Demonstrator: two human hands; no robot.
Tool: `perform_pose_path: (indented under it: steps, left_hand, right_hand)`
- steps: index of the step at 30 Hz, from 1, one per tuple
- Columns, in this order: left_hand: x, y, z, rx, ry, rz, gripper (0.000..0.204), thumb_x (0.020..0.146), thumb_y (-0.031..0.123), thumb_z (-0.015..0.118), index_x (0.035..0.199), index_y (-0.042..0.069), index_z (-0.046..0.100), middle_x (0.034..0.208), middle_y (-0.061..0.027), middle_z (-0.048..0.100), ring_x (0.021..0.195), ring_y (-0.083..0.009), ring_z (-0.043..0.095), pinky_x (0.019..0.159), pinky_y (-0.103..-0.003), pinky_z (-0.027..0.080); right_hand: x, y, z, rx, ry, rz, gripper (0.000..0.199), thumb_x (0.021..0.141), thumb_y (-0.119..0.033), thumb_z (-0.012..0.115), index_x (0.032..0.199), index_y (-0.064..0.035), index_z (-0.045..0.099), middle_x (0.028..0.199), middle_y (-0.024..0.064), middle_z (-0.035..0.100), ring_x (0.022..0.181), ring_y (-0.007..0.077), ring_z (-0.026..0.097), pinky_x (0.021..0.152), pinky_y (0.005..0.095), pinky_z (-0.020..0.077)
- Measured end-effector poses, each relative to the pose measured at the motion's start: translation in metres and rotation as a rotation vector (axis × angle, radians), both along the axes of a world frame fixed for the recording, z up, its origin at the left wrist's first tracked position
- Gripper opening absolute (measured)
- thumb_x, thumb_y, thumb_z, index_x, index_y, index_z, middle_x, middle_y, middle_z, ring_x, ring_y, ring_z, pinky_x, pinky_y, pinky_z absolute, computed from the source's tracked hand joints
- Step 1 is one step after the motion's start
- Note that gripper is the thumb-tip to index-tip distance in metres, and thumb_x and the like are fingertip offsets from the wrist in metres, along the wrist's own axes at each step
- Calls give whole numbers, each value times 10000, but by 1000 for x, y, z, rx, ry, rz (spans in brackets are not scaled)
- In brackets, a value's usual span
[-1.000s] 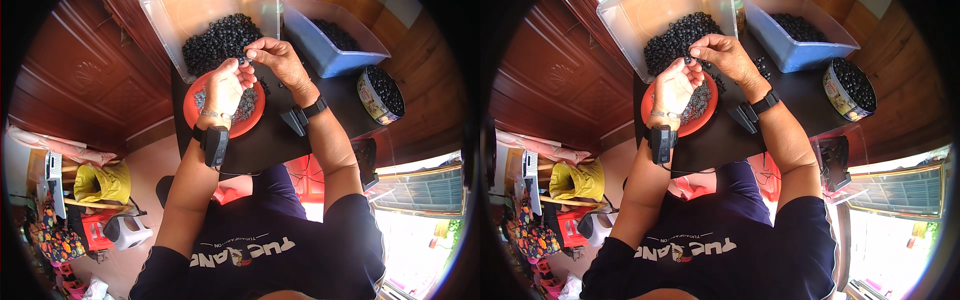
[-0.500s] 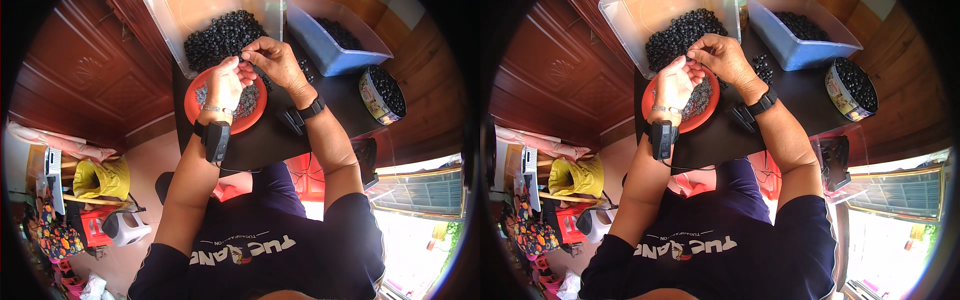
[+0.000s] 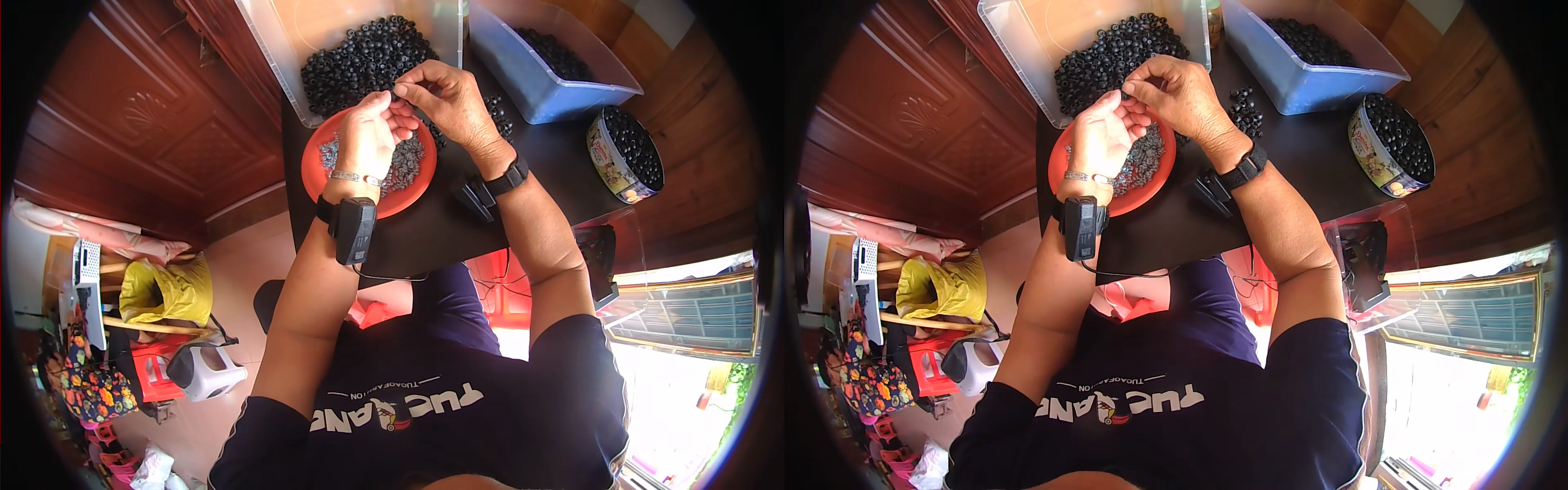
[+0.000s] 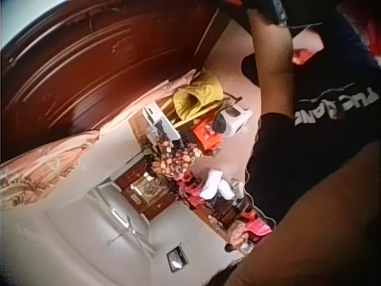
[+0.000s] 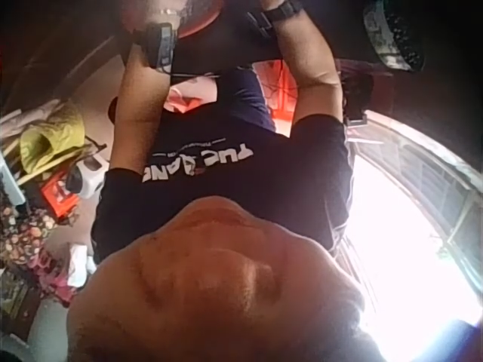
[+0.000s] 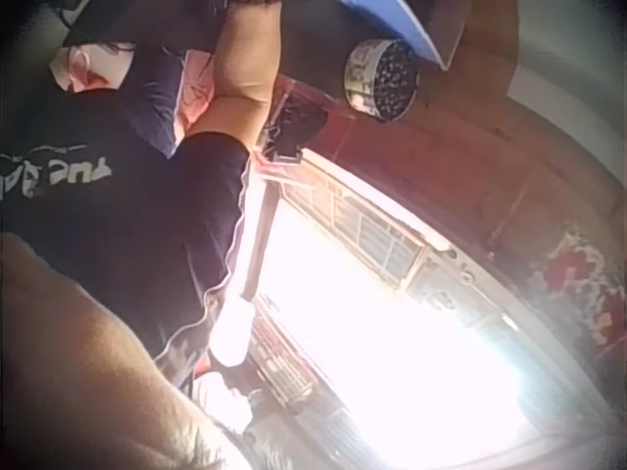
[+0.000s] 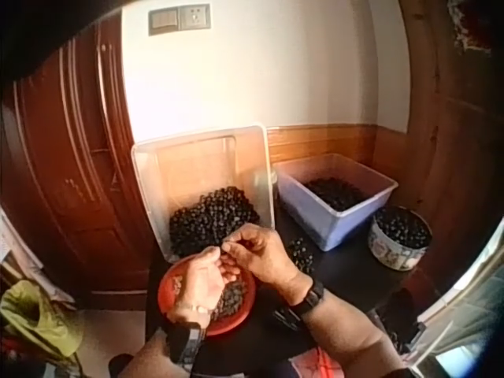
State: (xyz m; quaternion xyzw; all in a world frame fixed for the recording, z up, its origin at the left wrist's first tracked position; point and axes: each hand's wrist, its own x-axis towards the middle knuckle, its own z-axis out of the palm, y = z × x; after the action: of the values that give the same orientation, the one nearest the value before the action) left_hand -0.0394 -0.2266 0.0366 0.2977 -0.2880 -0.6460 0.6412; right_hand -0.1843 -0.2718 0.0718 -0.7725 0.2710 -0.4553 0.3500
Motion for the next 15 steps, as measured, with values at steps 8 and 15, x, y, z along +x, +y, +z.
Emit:
perform_pose_path:
  steps: [8, 15]
  left_hand:
    - [2, 1, 1, -11, 52, -16, 160, 901, 247, 497, 911, 94, 543, 857, -48, 592, 741, -174, 568, 667, -313, 433]
    - [4, -1, 0, -14, 89, -22, 138, 905, 247, 499, 943, 121, 540, 923, -33, 596, 808, -156, 550, 705, -321, 427]
  right_hand:
    - [2, 3, 0, -319, 95, -79, 191, 771, -113, 727, 924, -24, 655, 843, 65, 649, 781, 161, 654, 698, 277, 523]
    - [3, 6, 2, -489, 135, -127, 279, 692, -121, 764, 931, -38, 646, 842, 85, 633, 805, 227, 647, 715, 317, 525]
